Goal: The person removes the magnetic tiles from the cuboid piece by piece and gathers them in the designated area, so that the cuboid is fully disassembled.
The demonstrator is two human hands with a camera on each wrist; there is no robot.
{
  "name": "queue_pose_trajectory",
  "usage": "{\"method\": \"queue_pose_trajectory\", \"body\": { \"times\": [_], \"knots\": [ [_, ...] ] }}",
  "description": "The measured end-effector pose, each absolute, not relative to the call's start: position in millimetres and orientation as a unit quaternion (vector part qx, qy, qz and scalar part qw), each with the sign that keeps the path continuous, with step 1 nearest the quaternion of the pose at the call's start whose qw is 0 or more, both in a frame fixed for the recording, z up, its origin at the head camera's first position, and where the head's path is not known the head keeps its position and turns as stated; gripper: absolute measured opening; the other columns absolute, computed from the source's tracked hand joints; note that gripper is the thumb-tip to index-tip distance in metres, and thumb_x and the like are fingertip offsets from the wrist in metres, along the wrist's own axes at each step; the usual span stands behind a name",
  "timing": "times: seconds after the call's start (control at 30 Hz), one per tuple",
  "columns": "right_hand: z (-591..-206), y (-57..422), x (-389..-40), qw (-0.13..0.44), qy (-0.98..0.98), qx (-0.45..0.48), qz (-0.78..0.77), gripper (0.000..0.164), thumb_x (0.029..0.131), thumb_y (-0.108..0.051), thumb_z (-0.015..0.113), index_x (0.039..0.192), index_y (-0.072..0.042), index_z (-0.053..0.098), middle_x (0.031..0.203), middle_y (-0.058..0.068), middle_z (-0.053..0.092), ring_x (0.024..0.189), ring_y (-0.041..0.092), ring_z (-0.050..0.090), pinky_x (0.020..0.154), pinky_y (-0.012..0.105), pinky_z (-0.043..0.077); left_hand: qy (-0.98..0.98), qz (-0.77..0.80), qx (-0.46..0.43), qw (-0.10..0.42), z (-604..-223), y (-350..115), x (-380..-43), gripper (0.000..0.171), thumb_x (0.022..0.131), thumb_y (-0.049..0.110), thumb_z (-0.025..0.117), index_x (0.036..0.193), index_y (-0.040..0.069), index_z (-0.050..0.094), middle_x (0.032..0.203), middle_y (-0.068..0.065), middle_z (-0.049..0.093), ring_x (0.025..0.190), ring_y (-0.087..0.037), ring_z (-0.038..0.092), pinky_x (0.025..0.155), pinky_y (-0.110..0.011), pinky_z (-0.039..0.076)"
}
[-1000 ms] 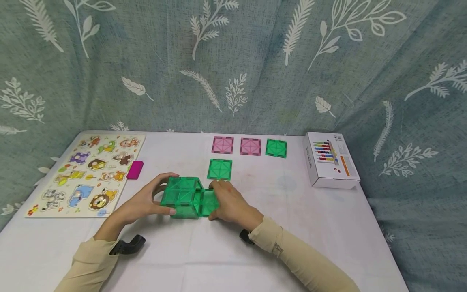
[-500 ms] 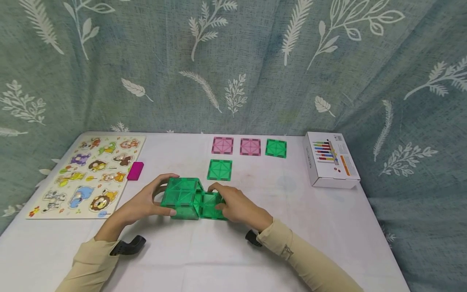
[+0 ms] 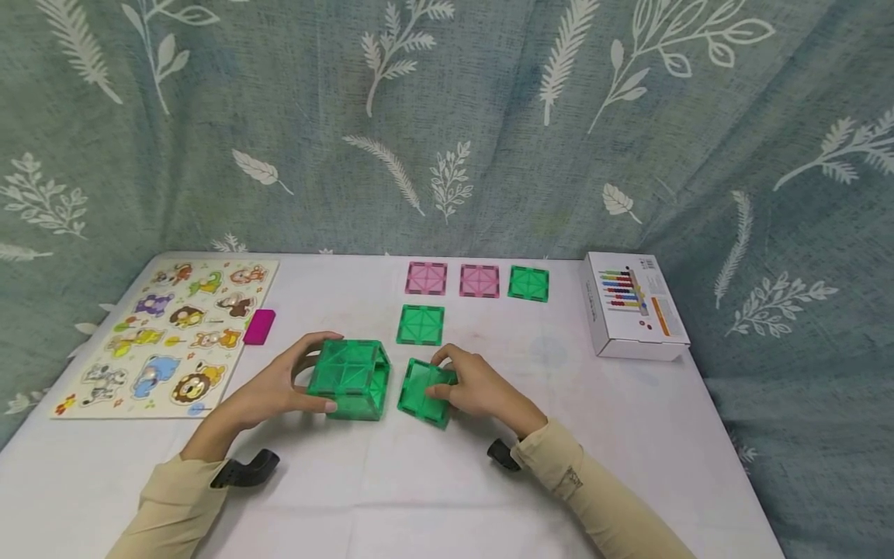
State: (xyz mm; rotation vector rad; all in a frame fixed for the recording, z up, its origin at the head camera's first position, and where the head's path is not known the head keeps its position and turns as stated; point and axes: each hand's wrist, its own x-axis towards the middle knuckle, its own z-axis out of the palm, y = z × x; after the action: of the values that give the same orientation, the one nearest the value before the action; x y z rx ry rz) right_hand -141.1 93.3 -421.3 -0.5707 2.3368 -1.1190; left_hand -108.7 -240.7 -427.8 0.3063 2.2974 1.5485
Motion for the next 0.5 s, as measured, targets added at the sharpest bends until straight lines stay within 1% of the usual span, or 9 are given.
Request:
{"method": "queue_pose_trajectory", "body": {
  "times": [0.03,0.07,0.13,0.2,0.23,0.33,0.43,0.5],
  "knots": [
    [-421.5,96.1,-142.5,0.245,0.852,-0.2,-0.417,0.039,0.095,-0.024,0.071,0.129,-0.012,0.056,0.111,0.017,0.072,0.075,0.021,0.075,0.099,0.05,0.054,0.811,0.547,0.109,0.176,-427.8,-240.8,-108.8,0.098,0.074,0.019,0.09,0.153,0.021,0.032,0.163,-0.01,0.027,0.152,-0.047,0.019,0.103,-0.059,0.049],
    [-421.6,99.0,-144.1,0.248,0.849,-0.194,-0.424,0.038,0.095,-0.024,0.071,0.127,-0.009,0.056,0.104,0.017,0.073,0.066,0.021,0.073,0.095,0.049,0.056,0.81,0.548,0.109,0.176,-427.8,-240.8,-108.8,0.098,0.074,0.019,0.09,0.153,0.021,0.032,0.163,-0.01,0.027,0.152,-0.047,0.019,0.103,-0.059,0.049],
    [-421.4,105.0,-147.6,0.245,0.847,-0.193,-0.431,0.038,0.094,-0.023,0.071,0.125,-0.005,0.058,0.091,0.013,0.073,0.063,0.021,0.071,0.085,0.045,0.059,0.809,0.549,0.109,0.177,-427.8,-240.9,-108.7,0.098,0.074,0.018,0.09,0.153,0.02,0.032,0.163,-0.011,0.027,0.152,-0.048,0.019,0.103,-0.058,0.05],
    [-420.2,111.0,-151.6,0.24,0.844,-0.193,-0.439,0.038,0.094,-0.022,0.072,0.125,-0.003,0.06,0.085,0.008,0.073,0.063,0.023,0.071,0.071,0.04,0.06,0.808,0.55,0.109,0.178,-427.9,-240.9,-108.4,0.099,0.074,0.018,0.09,0.153,0.02,0.032,0.163,-0.011,0.027,0.152,-0.048,0.019,0.103,-0.058,0.05],
    [-418.9,114.1,-153.9,0.236,0.843,-0.192,-0.443,0.039,0.093,-0.022,0.073,0.125,-0.002,0.06,0.082,0.009,0.072,0.063,0.024,0.071,0.066,0.039,0.06,0.808,0.551,0.109,0.179,-427.9,-240.9,-108.3,0.099,0.074,0.018,0.09,0.153,0.02,0.032,0.162,-0.011,0.027,0.152,-0.048,0.019,0.102,-0.057,0.05],
    [-413.9,122.5,-162.9,0.222,0.851,-0.18,-0.441,0.042,0.093,-0.024,0.073,0.128,-0.003,0.061,0.077,0.009,0.071,0.065,0.027,0.072,0.065,0.039,0.059,0.806,0.553,0.11,0.179,-428.1,-241.1,-108.2,0.098,0.074,0.018,0.09,0.153,0.02,0.032,0.163,-0.011,0.027,0.152,-0.049,0.019,0.102,-0.057,0.051],
    [-410.0,131.5,-174.1,0.204,0.865,-0.168,-0.426,0.045,0.094,-0.026,0.072,0.132,-0.005,0.061,0.078,0.009,0.072,0.067,0.026,0.072,0.067,0.04,0.059,0.805,0.555,0.11,0.18,-427.8,-241.1,-108.4,0.097,0.074,0.018,0.09,0.152,0.023,0.033,0.163,-0.011,0.026,0.152,-0.049,0.019,0.102,-0.057,0.051],
    [-409.9,138.3,-181.6,0.193,0.873,-0.161,-0.417,0.047,0.095,-0.027,0.071,0.135,-0.005,0.061,0.081,0.009,0.073,0.068,0.025,0.072,0.068,0.04,0.059,0.804,0.556,0.111,0.18,-427.8,-240.8,-108.7,0.097,0.074,0.018,0.09,0.152,0.023,0.033,0.163,-0.011,0.026,0.152,-0.049,0.019,0.103,-0.058,0.05]
  ]
}}
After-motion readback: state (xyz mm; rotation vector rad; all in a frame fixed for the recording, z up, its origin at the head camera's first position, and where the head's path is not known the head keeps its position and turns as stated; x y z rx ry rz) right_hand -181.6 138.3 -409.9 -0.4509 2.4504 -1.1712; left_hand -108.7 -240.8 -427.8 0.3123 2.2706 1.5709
